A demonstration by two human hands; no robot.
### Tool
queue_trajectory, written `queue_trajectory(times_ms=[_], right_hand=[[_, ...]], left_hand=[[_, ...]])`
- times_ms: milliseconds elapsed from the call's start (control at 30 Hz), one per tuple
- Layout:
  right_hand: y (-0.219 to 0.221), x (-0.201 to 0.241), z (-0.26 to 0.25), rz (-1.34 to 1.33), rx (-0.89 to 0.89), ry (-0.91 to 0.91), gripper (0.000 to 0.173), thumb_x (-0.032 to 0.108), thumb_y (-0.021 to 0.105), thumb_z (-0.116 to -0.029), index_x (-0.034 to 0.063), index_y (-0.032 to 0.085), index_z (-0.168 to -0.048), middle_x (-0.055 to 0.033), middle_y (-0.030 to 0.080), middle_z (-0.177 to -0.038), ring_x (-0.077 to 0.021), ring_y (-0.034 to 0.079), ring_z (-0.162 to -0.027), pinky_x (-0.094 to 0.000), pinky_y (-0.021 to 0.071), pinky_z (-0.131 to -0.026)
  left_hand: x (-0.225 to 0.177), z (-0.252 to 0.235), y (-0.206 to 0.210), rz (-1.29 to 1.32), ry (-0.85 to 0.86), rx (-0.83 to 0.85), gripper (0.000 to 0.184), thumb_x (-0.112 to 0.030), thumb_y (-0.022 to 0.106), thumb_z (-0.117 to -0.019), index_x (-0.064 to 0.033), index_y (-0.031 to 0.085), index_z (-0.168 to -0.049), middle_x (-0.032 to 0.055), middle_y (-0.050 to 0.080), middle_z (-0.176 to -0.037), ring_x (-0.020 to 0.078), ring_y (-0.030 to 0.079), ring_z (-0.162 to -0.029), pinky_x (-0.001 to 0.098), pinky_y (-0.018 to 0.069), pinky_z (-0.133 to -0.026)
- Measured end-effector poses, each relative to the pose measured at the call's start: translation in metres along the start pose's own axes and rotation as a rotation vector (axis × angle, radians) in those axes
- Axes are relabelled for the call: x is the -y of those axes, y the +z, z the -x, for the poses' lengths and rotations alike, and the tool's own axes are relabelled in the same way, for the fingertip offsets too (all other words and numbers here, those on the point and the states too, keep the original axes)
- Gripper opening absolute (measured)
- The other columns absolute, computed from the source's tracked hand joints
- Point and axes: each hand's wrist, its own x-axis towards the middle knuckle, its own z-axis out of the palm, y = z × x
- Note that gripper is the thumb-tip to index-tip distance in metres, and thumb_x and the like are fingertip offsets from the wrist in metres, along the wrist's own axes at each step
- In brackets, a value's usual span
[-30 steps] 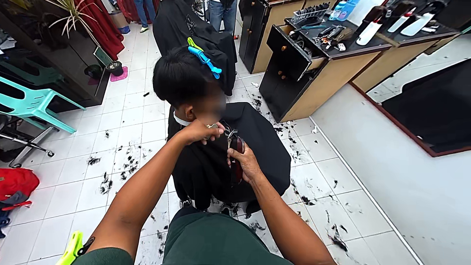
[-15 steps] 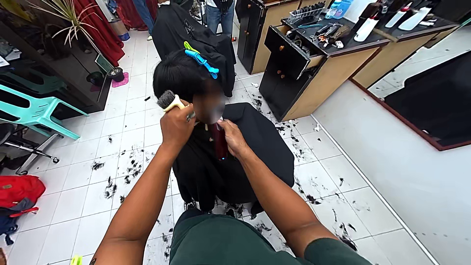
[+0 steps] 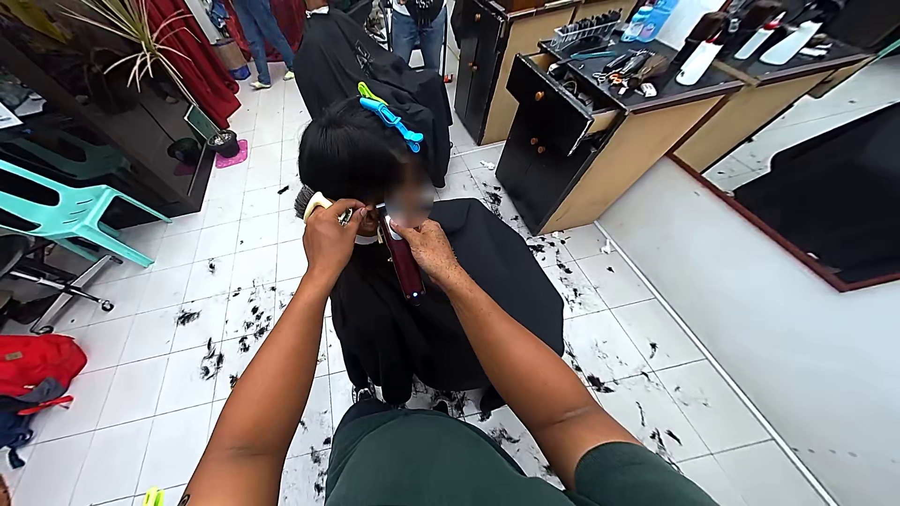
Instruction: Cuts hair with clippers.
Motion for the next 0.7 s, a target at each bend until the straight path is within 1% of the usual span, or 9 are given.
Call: queue_trajectory(times_ms=[67, 200, 367, 433, 500, 533, 567, 633, 700], right_hand=[[0.001, 0.0, -0.004, -0.009, 0.005, 0.034, 0.042, 0.041, 0.061, -0.1032, -0.0002, 0.065, -0.107, -0.0144, 0.069, -0.091, -0.0239, 0.07, -0.08, -0.0455, 0.0591, -0.077], [0.002, 0.0, -0.003, -0.031, -0.003, -0.007, 0.039, 0.038, 0.06, -0.104, 0.0004, 0.066, -0.111, -0.0127, 0.07, -0.092, -0.0212, 0.069, -0.081, -0.0428, 0.0583, -0.078], [0.001, 0.002, -0.003, -0.033, 0.003, 0.047, 0.042, 0.041, 0.058, -0.1046, 0.0001, 0.065, -0.103, -0.0129, 0.068, -0.088, -0.0218, 0.068, -0.078, -0.0435, 0.0581, -0.076], [0.002, -0.001, 0.0, -0.1, 0.026, 0.009, 0.04, 0.039, 0.051, -0.1077, 0.0009, 0.063, -0.112, -0.013, 0.068, -0.092, -0.0218, 0.068, -0.08, -0.0421, 0.0583, -0.075], [-0.002, -0.005, 0.012, -0.17, 0.141, -0.009, 0.042, 0.039, 0.041, -0.1107, 0.0036, 0.057, -0.127, -0.0114, 0.066, -0.099, -0.0198, 0.067, -0.079, -0.038, 0.0591, -0.073], [-0.007, -0.006, 0.022, -0.184, 0.21, 0.017, 0.043, 0.041, 0.041, -0.1102, 0.0059, 0.054, -0.131, -0.009, 0.064, -0.098, -0.0165, 0.064, -0.075, -0.034, 0.0576, -0.068], [-0.012, -0.007, 0.032, -0.18, 0.262, 0.068, 0.042, 0.042, 0.049, -0.1072, 0.0082, 0.053, -0.133, -0.0076, 0.063, -0.095, -0.0143, 0.062, -0.07, -0.0309, 0.0559, -0.065], [-0.015, -0.013, 0.04, -0.181, 0.276, 0.148, 0.055, 0.02, 0.077, -0.0922, 0.0062, 0.046, -0.136, -0.0104, 0.063, -0.09, -0.0157, 0.061, -0.064, -0.0303, 0.0567, -0.06], [-0.012, -0.018, 0.043, -0.201, 0.202, 0.135, 0.074, 0.001, 0.083, -0.0806, 0.0081, 0.041, -0.141, -0.0115, 0.062, -0.086, -0.0161, 0.06, -0.058, -0.0293, 0.0565, -0.055]], left_hand=[[0.001, 0.0, -0.001, -0.003, -0.001, 0.011, 0.018, -0.03, 0.07, -0.0991, -0.0172, 0.079, -0.108, 0.0101, 0.075, -0.106, 0.0311, 0.068, -0.105, 0.0571, 0.0485, -0.093], [0.002, -0.001, 0.0, 0.001, -0.004, 0.019, 0.018, -0.03, 0.069, -0.0994, -0.0177, 0.079, -0.108, 0.0096, 0.075, -0.106, 0.0304, 0.067, -0.105, 0.0561, 0.0481, -0.093], [0.002, 0.0, -0.001, 0.008, -0.001, 0.026, 0.019, -0.03, 0.07, -0.0991, -0.0166, 0.079, -0.108, 0.0101, 0.075, -0.105, 0.0298, 0.068, -0.104, 0.056, 0.0491, -0.093], [0.001, 0.0, -0.001, 0.006, -0.002, 0.027, 0.018, -0.03, 0.07, -0.099, -0.0169, 0.079, -0.108, 0.01, 0.075, -0.105, 0.0294, 0.068, -0.105, 0.0558, 0.0491, -0.094], [0.001, 0.001, -0.001, 0.009, -0.002, 0.027, 0.018, -0.03, 0.07, -0.099, -0.0174, 0.079, -0.108, 0.0099, 0.075, -0.105, 0.0291, 0.068, -0.105, 0.0554, 0.0486, -0.094], [0.0, 0.001, -0.002, 0.01, -0.002, 0.03, 0.019, -0.03, 0.07, -0.099, -0.0171, 0.079, -0.109, 0.0104, 0.075, -0.106, 0.0295, 0.068, -0.105, 0.0557, 0.0483, -0.094], [0.0, 0.0, -0.003, 0.012, 0.004, 0.031, 0.019, -0.031, 0.07, -0.0988, -0.0165, 0.079, -0.109, 0.011, 0.075, -0.106, 0.0299, 0.068, -0.105, 0.056, 0.0485, -0.094], [0.002, 0.0, -0.003, 0.014, 0.023, 0.035, 0.021, -0.03, 0.069, -0.0989, -0.0147, 0.079, -0.109, 0.0126, 0.075, -0.105, 0.0313, 0.069, -0.105, 0.0579, 0.0493, -0.094], [0.002, 0.001, -0.003, 0.021, 0.025, 0.036, 0.021, -0.03, 0.069, -0.0992, -0.0145, 0.079, -0.109, 0.0122, 0.075, -0.106, 0.0309, 0.069, -0.105, 0.0576, 0.0493, -0.093]])
